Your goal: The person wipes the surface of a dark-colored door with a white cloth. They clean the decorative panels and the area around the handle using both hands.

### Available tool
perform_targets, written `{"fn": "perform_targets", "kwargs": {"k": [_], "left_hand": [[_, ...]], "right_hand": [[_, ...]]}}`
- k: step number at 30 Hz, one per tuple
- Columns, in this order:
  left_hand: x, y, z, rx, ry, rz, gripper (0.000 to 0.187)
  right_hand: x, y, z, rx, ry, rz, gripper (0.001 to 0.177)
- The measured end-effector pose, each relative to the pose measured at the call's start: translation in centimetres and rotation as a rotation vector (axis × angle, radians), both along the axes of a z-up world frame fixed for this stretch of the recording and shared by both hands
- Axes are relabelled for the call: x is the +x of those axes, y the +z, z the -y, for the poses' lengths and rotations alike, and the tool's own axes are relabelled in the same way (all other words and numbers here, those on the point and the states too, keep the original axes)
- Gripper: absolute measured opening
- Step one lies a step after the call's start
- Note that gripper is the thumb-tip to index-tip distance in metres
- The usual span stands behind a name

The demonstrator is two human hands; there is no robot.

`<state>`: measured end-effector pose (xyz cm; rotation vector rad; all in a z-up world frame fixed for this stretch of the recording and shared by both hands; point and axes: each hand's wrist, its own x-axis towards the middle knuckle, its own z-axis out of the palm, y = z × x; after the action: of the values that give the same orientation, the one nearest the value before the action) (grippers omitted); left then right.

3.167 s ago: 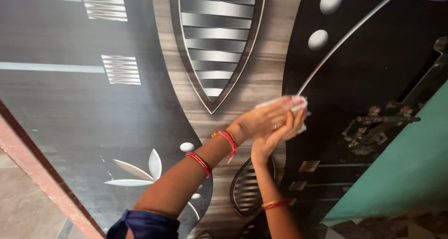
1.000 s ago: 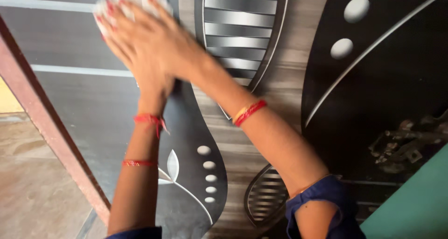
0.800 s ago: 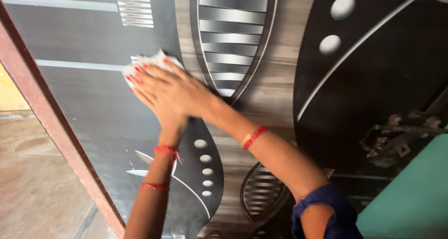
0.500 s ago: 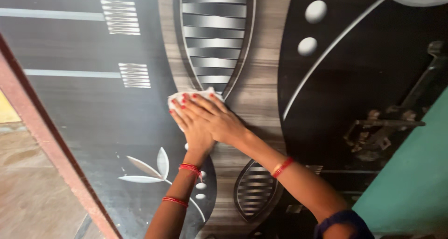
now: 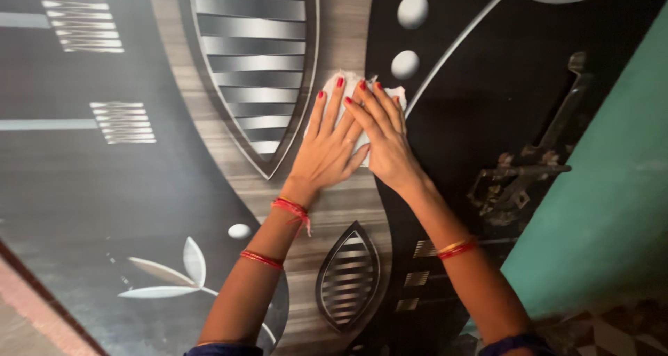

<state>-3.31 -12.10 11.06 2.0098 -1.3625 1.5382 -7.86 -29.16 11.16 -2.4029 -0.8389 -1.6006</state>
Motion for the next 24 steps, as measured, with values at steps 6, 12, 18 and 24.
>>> {"fn": "perform_targets", "kwargs": {"k": [6, 12, 18, 24], "left_hand": [[-0.5, -0.8, -0.5, -0.160, -0.176, 0.000, 0.060], [0.4, -1.5, -0.6, -0.380, -0.290, -0.060, 0.060], [0.3, -1.9, -1.1, -0.519, -0.309, -0.069, 0.065], [-0.2, -1.7, -1.3, -0.525, -0.307, -0.073, 0.072]], "right_hand": [[-3.7, 1.7, 0.2, 0.189, -0.024, 0.012, 0.067], [-1.7, 1.4, -4.2, 0.151, -0.073, 0.013, 0.065], [1.9, 2.4, -5.2, -0.216, -0.240, 0.147, 0.047], [2.1, 7.5, -1.7, -0.151, -0.348, 0.352, 0.054]]}}
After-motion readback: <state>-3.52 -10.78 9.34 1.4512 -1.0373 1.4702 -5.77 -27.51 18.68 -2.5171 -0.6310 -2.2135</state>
